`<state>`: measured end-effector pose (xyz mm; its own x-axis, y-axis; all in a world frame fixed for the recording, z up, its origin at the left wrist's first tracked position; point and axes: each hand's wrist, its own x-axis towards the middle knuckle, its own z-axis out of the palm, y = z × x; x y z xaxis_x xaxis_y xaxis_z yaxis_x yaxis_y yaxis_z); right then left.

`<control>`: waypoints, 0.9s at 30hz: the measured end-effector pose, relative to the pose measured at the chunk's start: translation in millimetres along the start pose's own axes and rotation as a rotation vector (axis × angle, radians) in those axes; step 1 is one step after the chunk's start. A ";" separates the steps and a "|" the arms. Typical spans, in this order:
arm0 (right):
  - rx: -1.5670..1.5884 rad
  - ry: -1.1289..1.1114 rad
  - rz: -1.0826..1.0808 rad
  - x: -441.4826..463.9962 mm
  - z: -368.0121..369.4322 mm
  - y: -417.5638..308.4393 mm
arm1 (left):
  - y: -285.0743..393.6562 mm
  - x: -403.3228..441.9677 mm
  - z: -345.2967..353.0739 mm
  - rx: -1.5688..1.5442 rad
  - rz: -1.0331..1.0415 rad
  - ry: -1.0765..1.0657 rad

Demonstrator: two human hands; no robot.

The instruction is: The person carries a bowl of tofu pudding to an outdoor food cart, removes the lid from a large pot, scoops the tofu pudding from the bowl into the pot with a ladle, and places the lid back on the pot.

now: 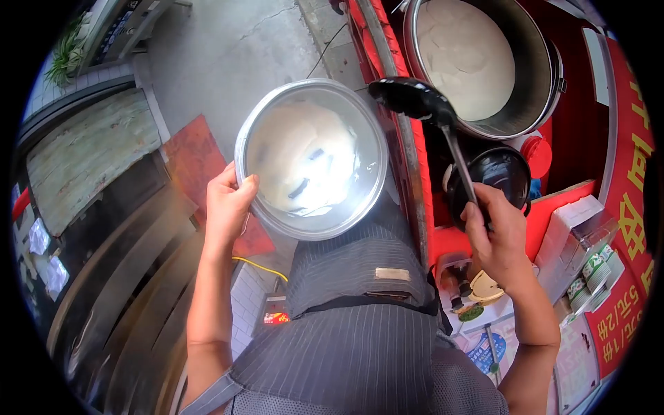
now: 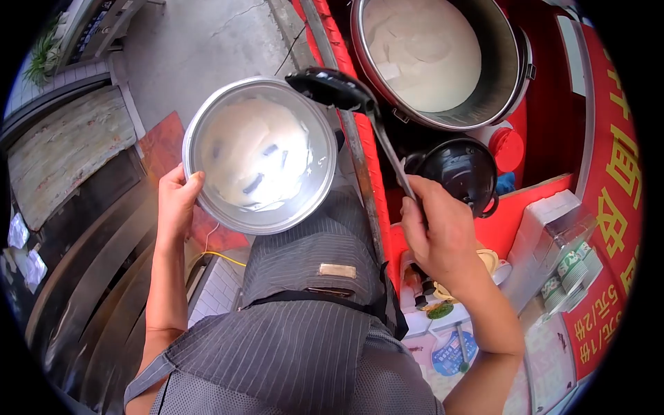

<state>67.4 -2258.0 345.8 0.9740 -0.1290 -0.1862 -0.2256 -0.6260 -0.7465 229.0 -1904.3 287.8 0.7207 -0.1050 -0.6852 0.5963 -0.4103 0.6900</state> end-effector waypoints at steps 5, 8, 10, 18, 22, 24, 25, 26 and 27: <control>-0.350 -0.324 -0.159 7.2 75.2 16.9 | 18.9 14.7 -8.6 0.170 0.066 -0.144; -0.483 -0.314 -0.234 15.0 98.4 21.0 | 27.0 21.1 -15.3 0.254 0.033 -0.214; -0.515 -0.275 -0.303 22.9 102.8 20.4 | 33.0 28.3 -19.6 0.308 0.012 -0.229; -0.579 -0.459 -0.408 35.3 113.7 18.6 | 36.6 57.6 -22.9 0.460 0.030 -0.421; -0.545 -0.542 -0.403 29.7 123.3 22.0 | 31.5 61.6 -29.1 0.504 0.006 -0.441; -0.494 -0.551 -0.407 33.2 123.8 23.7 | 30.2 66.0 -29.9 0.518 -0.013 -0.471; -0.442 -0.560 -0.407 34.2 124.4 25.0 | 30.2 65.8 -28.4 0.517 -0.002 -0.465; -0.437 -0.565 -0.402 35.8 125.6 27.4 | 29.6 66.7 -26.7 0.515 0.011 -0.460; -0.409 -0.595 -0.402 38.5 126.7 29.4 | 29.8 68.6 -26.9 0.516 0.006 -0.463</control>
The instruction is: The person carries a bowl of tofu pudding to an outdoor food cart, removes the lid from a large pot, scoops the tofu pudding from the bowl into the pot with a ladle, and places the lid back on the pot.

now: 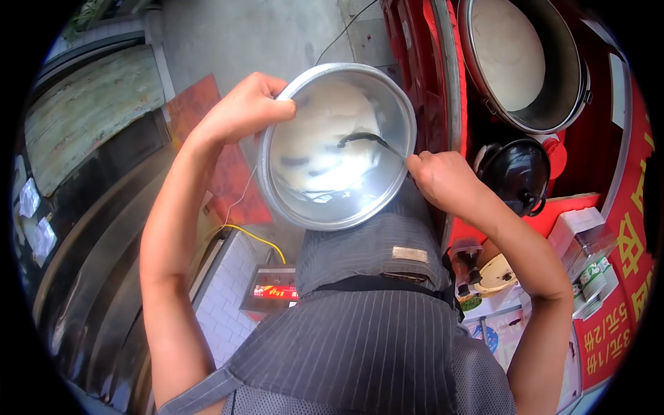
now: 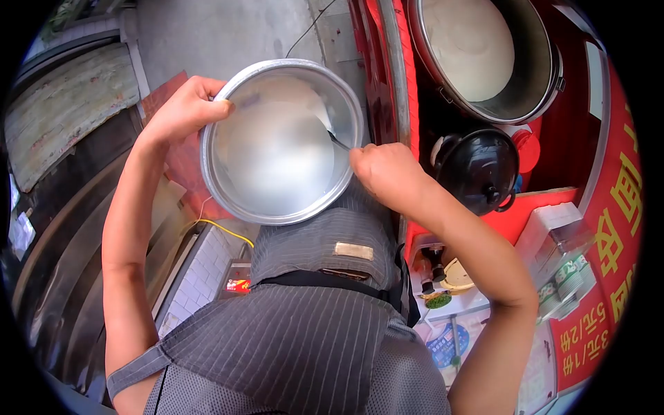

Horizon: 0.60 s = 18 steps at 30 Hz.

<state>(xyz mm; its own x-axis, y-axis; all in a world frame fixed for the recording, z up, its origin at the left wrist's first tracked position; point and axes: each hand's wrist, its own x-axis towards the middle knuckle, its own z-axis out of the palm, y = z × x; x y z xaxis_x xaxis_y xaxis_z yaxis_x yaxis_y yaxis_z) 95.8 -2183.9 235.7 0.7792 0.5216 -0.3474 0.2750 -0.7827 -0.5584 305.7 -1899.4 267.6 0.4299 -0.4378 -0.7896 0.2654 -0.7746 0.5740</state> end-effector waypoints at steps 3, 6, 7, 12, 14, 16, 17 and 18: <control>0.071 -0.077 0.005 4.7 -0.4 1.7 | -2.5 4.4 -1.9 0.033 -0.049 -0.066; 0.119 -0.190 0.035 7.7 -3.0 0.6 | -3.5 8.3 1.1 0.012 0.027 -0.058; 0.173 -0.223 0.047 9.0 -4.8 -0.6 | -2.7 8.9 1.5 0.002 0.031 -0.062; 0.327 -0.197 0.013 9.9 3.8 -0.3 | 5.8 11.2 -3.3 0.055 -0.037 -0.139; 0.635 -0.393 0.119 12.4 -5.7 0.3 | 7.3 13.5 -3.0 0.074 -0.024 -0.155; 0.813 -0.498 0.269 10.2 -17.6 0.0 | 5.6 13.8 -2.0 0.073 -0.022 -0.148; 0.985 -0.605 0.418 9.1 -23.8 -0.2 | 3.9 13.3 -1.4 0.067 -0.019 -0.137; 0.986 -0.599 0.417 5.4 -30.8 0.5 | 3.2 12.6 -1.1 0.072 -0.016 -0.137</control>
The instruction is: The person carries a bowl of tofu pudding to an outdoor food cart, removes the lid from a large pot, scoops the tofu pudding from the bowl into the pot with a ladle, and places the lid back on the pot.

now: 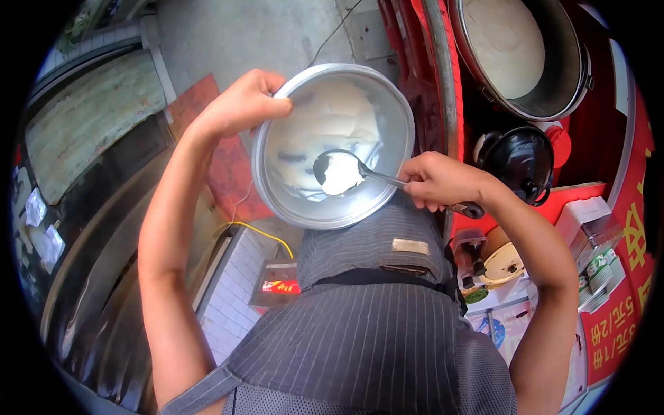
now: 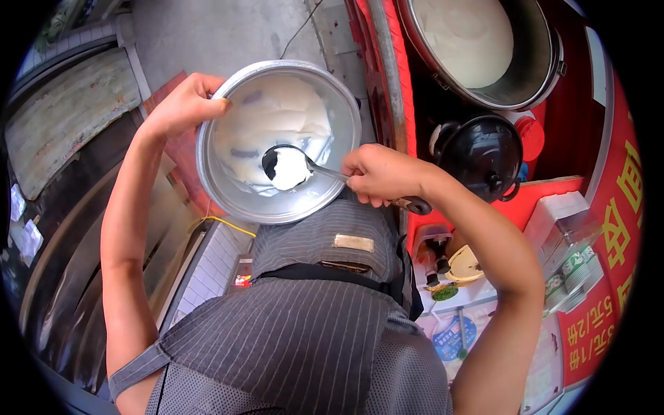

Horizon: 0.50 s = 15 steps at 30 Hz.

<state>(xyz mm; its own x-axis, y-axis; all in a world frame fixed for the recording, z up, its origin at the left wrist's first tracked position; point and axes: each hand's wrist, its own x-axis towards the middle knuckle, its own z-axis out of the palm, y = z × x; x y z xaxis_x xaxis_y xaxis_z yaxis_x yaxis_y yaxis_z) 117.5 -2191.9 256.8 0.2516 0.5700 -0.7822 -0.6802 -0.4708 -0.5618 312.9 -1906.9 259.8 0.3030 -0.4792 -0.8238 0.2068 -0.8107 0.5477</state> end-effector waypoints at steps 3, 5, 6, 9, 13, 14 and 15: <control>0.210 0.005 0.021 -29.4 -5.9 5.8 | -4.9 -2.6 2.9 -0.012 0.004 -0.001; 0.414 0.033 -0.046 -52.4 -11.3 12.8 | -7.6 -5.4 5.9 -0.081 -0.021 0.045; 0.481 0.067 -0.027 -69.2 -15.2 8.6 | 2.2 -11.9 6.6 -0.080 -0.034 0.050; 0.572 0.216 -0.113 -112.5 -27.9 26.8 | -21.2 -6.9 13.6 -0.170 0.027 0.137; 0.634 0.541 -0.136 -169.1 -50.9 58.0 | -42.7 2.9 29.6 -0.260 0.093 0.274; 0.617 0.634 -0.138 -178.7 -58.4 66.7 | -44.6 3.0 29.5 -0.272 0.075 0.298; 0.622 0.724 -0.139 -185.9 -64.8 76.3 | -49.6 4.5 29.1 -0.265 0.088 0.287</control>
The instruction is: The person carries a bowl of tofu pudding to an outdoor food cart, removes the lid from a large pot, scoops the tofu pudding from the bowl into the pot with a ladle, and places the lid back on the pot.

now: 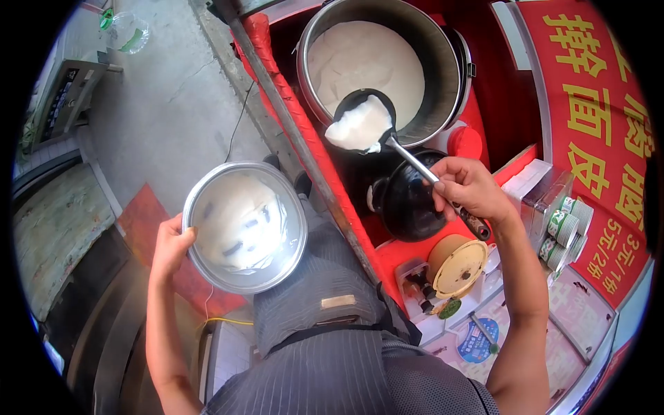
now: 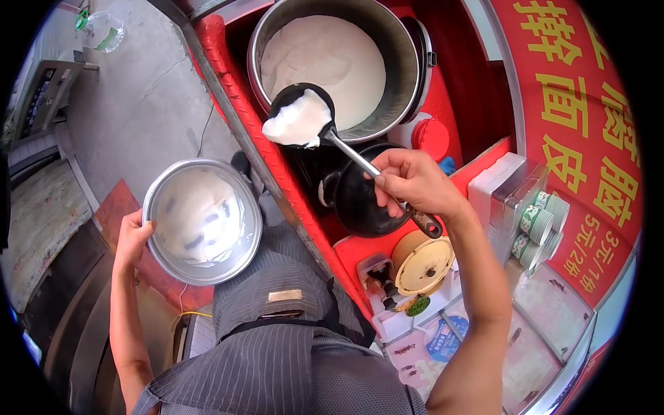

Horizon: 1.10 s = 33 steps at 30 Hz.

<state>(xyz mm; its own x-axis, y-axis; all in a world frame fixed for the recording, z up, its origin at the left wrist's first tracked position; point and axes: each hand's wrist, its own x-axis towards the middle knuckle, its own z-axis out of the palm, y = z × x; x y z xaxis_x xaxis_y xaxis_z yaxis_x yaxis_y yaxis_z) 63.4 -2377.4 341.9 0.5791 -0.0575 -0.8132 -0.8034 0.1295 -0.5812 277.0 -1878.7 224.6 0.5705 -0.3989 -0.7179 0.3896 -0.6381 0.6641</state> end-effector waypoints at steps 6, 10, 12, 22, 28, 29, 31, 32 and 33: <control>-0.145 0.274 0.026 47.7 -54.2 15.4 | -7.3 4.4 -0.5 -0.047 -0.063 0.049; -0.047 0.295 0.098 95.7 -65.1 32.0 | -9.2 6.4 -2.7 -0.064 -0.077 0.075; -0.013 0.330 0.138 116.3 -61.2 35.9 | -6.2 6.2 -2.4 -0.082 -0.092 0.087; -0.467 0.549 0.129 130.9 -40.2 26.3 | -8.5 9.0 -1.8 -0.080 -0.011 0.106; -0.812 0.799 -0.127 73.2 -13.0 19.8 | 22.0 5.8 11.5 -0.076 -0.044 0.097; -0.633 0.752 -0.195 54.7 5.5 8.7 | 25.1 7.3 12.9 -0.073 -0.055 0.107; -0.432 0.613 -0.312 23.6 40.4 -6.3 | 22.4 12.1 9.3 -0.059 -0.046 0.103; -0.409 0.538 -0.363 12.8 54.5 -5.9 | 29.6 8.7 6.3 -0.033 -0.077 0.068; -0.474 0.451 -0.437 7.2 69.2 -3.0 | 38.3 10.7 3.5 -0.009 -0.093 0.029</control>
<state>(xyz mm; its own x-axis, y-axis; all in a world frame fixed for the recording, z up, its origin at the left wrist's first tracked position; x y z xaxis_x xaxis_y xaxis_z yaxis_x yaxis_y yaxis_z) 79.6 -2309.8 339.7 0.8253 -0.4154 -0.3825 -0.5483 -0.4274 -0.7189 295.5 -1909.6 241.6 0.5524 -0.3186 -0.7703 0.4480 -0.6658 0.5966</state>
